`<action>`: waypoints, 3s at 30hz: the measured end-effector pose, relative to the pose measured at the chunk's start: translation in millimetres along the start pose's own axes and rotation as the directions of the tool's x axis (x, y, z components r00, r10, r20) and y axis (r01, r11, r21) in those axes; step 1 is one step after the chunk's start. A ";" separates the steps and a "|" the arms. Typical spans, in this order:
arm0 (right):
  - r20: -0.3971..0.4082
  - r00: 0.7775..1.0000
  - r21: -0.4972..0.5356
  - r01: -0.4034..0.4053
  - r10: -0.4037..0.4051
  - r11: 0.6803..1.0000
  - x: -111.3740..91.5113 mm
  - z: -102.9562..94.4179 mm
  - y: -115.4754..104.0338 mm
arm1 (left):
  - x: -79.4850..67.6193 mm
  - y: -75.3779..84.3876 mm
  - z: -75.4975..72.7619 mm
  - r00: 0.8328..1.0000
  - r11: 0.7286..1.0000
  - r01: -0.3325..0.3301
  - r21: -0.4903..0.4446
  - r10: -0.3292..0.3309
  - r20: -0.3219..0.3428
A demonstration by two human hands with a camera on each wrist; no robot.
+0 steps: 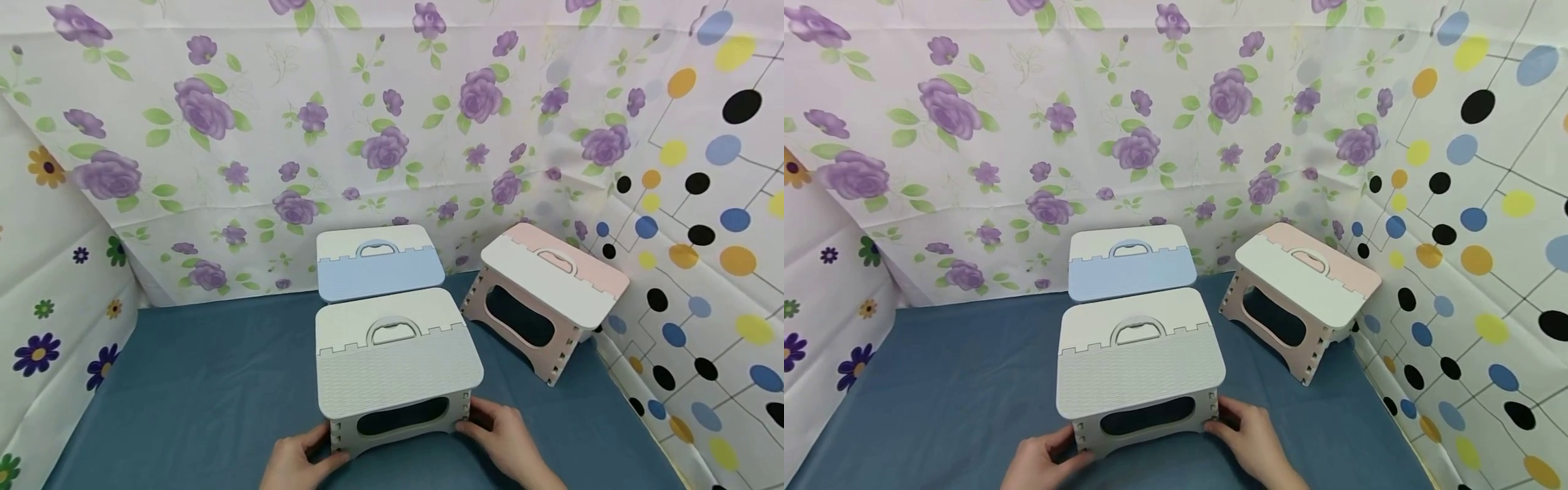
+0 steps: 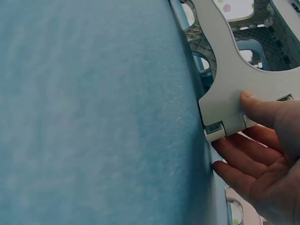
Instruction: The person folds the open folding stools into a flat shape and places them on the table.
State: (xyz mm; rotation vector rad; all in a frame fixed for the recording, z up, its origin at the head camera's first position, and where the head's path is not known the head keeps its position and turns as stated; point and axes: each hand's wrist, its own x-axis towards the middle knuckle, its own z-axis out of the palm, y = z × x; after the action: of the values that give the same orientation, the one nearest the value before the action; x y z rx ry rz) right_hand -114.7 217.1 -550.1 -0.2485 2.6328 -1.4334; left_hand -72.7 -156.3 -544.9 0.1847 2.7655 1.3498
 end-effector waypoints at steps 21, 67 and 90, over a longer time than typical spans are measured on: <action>-0.038 0.997 0.011 -0.066 0.066 0.998 1.8 8.7 -13.3 | 5.4 -4.3 4.8 1.000 0.977 0.019 -0.212 -0.014 0.027; -0.076 0.992 -0.001 -0.106 0.105 0.994 5.9 14.6 -12.8 | 8.9 -10.7 8.3 0.997 0.941 0.026 -0.337 0.002 0.083; -0.033 0.993 0.047 -0.113 0.114 0.993 7.0 14.4 -12.1 | 8.7 -8.4 7.3 0.995 0.949 0.035 -0.315 -0.003 0.100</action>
State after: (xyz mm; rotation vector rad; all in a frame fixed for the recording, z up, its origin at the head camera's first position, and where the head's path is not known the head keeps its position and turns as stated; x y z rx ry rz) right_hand -117.7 197.4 -547.9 -0.0681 2.5925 -1.4709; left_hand -81.2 -154.6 -556.1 0.2007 2.4220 1.7030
